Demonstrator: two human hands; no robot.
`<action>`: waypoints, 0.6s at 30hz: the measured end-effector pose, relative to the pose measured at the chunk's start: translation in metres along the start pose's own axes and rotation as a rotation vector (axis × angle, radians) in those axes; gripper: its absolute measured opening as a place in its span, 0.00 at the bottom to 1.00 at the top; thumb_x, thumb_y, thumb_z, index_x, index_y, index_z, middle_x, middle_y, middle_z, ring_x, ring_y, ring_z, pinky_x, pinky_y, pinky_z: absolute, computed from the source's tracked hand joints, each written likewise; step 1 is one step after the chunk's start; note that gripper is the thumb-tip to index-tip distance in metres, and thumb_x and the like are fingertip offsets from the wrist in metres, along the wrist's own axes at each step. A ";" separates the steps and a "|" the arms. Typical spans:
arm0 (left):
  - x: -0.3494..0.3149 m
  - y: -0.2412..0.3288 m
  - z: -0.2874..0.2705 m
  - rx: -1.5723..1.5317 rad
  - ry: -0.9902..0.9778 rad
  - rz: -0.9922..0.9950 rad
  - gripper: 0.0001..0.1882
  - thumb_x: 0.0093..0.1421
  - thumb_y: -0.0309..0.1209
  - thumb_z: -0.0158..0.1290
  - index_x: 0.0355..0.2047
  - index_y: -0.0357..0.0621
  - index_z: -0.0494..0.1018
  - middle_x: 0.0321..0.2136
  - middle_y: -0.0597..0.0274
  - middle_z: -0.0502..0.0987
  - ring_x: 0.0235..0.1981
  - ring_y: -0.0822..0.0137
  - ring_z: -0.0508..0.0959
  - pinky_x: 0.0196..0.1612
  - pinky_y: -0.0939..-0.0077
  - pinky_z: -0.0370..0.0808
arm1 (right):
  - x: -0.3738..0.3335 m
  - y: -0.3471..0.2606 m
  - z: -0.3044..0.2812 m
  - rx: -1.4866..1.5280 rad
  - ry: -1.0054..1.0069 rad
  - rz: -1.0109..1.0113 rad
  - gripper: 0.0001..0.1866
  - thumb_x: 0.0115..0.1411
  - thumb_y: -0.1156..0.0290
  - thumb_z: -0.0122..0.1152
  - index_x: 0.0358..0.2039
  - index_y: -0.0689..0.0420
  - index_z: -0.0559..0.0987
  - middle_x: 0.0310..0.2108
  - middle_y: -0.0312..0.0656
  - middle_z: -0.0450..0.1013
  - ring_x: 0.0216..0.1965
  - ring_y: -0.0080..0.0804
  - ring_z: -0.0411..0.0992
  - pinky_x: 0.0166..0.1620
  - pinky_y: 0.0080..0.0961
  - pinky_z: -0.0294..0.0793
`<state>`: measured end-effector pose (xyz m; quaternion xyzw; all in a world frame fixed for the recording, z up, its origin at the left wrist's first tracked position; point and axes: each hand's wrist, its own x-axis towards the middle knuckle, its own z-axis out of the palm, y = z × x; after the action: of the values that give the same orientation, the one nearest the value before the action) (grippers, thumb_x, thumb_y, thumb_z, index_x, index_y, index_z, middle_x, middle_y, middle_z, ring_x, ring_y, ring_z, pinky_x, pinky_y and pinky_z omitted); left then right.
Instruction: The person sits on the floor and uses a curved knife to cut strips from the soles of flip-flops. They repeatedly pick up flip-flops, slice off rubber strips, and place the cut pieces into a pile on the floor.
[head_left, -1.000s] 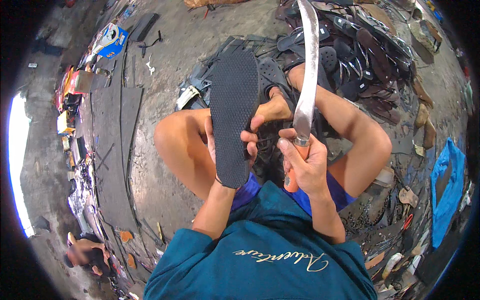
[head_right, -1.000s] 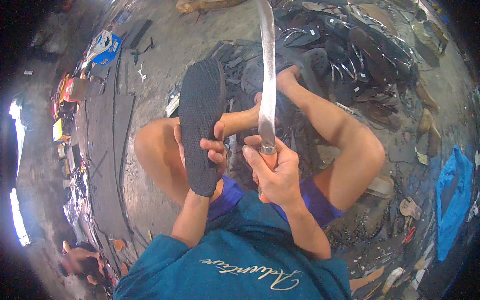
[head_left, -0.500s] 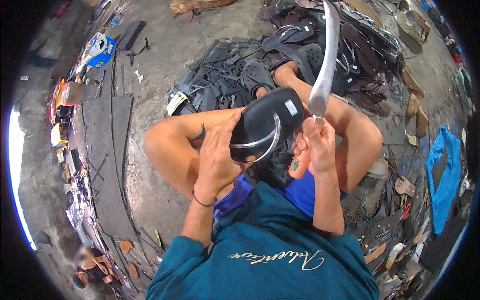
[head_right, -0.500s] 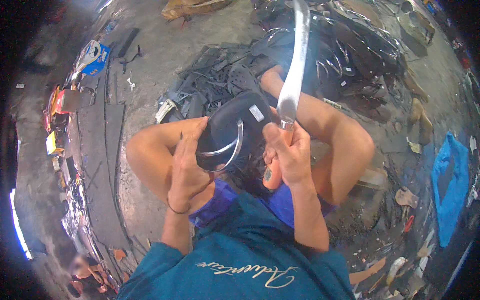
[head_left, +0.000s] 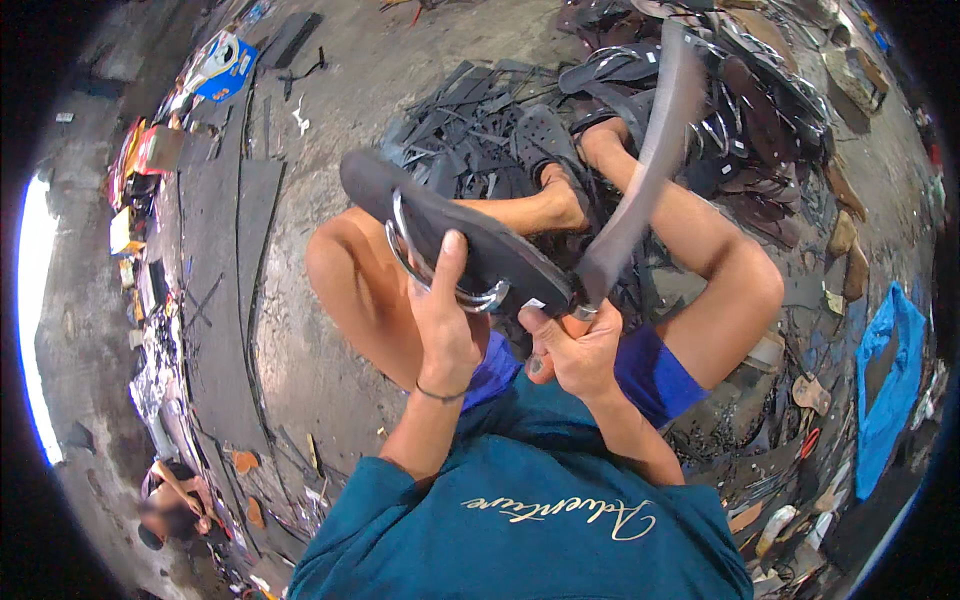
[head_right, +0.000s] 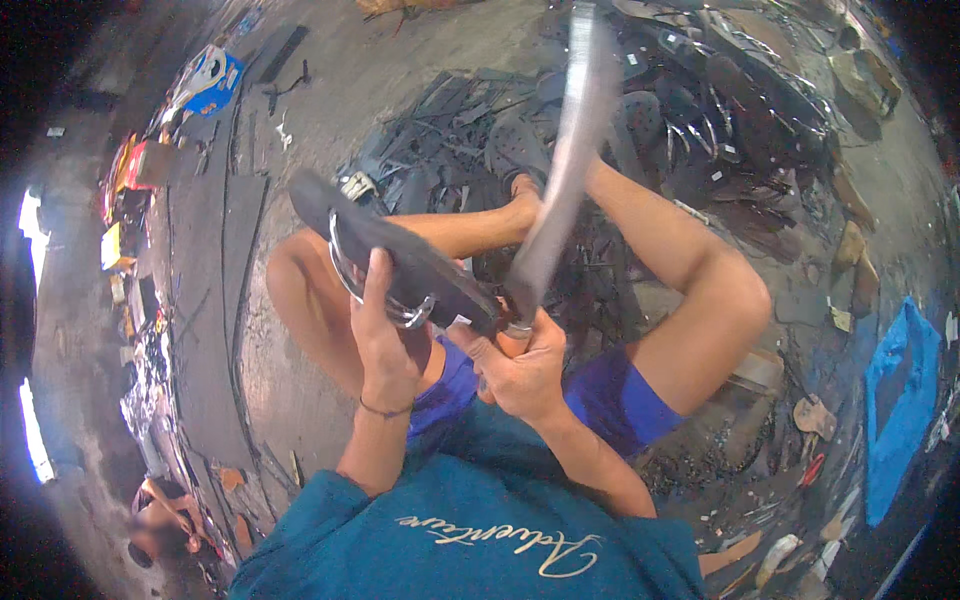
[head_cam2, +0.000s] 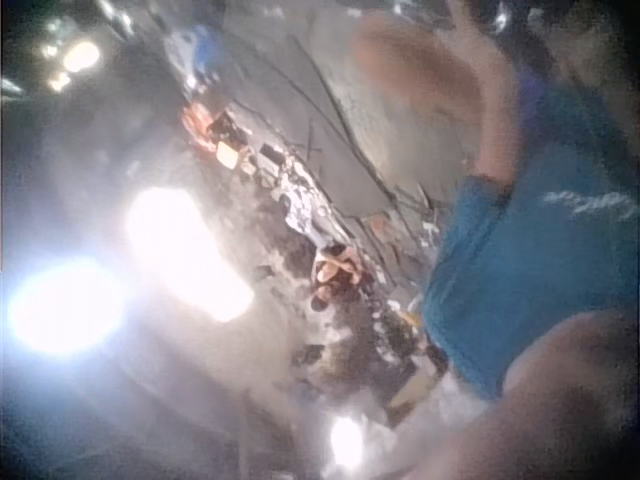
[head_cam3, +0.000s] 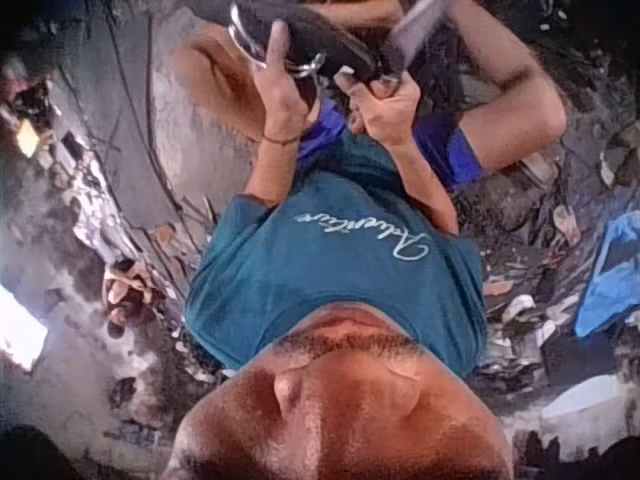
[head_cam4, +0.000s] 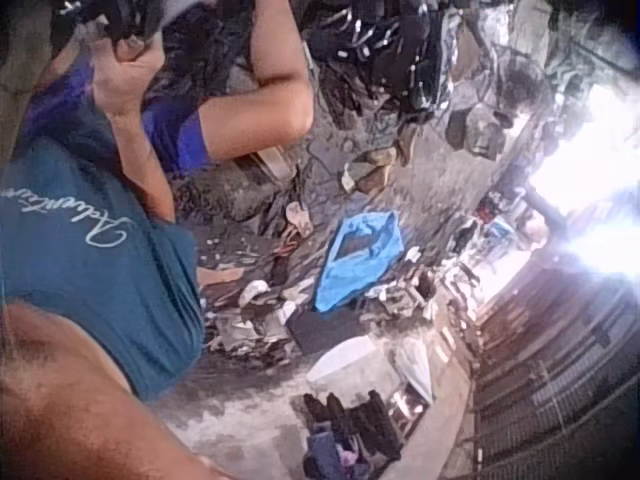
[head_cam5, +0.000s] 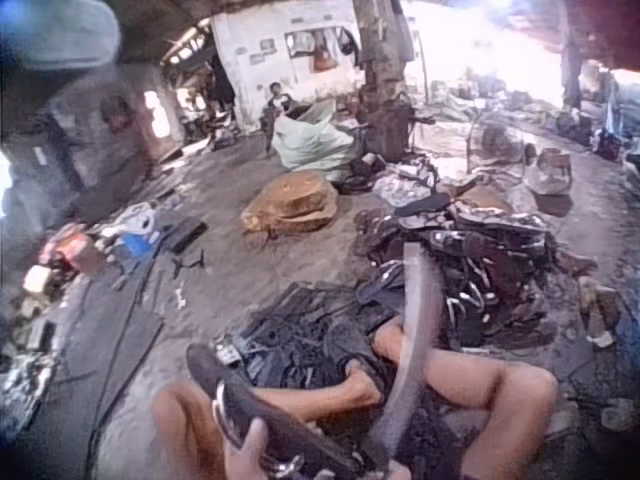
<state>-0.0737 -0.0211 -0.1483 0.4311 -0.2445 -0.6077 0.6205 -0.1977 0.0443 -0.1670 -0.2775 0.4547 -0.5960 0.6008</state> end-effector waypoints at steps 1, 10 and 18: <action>0.003 0.004 -0.002 -0.047 0.059 -0.035 0.17 0.65 0.37 0.51 0.51 0.43 0.68 0.39 0.60 0.77 0.38 0.64 0.79 0.42 0.66 0.78 | -0.003 -0.002 -0.001 -0.090 0.002 -0.045 0.17 0.57 0.76 0.66 0.46 0.61 0.72 0.25 0.38 0.72 0.22 0.19 0.69 0.23 0.18 0.68; -0.008 0.026 -0.032 -0.136 0.117 -0.274 0.24 0.66 0.49 0.46 0.47 0.40 0.69 0.36 0.60 0.75 0.31 0.69 0.79 0.22 0.74 0.81 | -0.020 -0.026 -0.043 -0.377 0.065 -0.151 0.15 0.65 0.71 0.54 0.50 0.64 0.71 0.34 0.40 0.77 0.28 0.15 0.69 0.33 0.15 0.71; -0.012 0.012 -0.034 0.008 -0.030 -0.157 0.17 0.62 0.30 0.55 0.49 0.39 0.68 0.37 0.58 0.77 0.35 0.69 0.79 0.39 0.75 0.79 | 0.024 -0.047 0.012 -0.144 -0.048 0.061 0.15 0.55 0.76 0.67 0.43 0.65 0.75 0.32 0.41 0.79 0.34 0.18 0.75 0.38 0.17 0.75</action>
<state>-0.0409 -0.0030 -0.1524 0.4421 -0.2217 -0.6600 0.5655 -0.2119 0.0120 -0.1264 -0.3204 0.4901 -0.5362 0.6079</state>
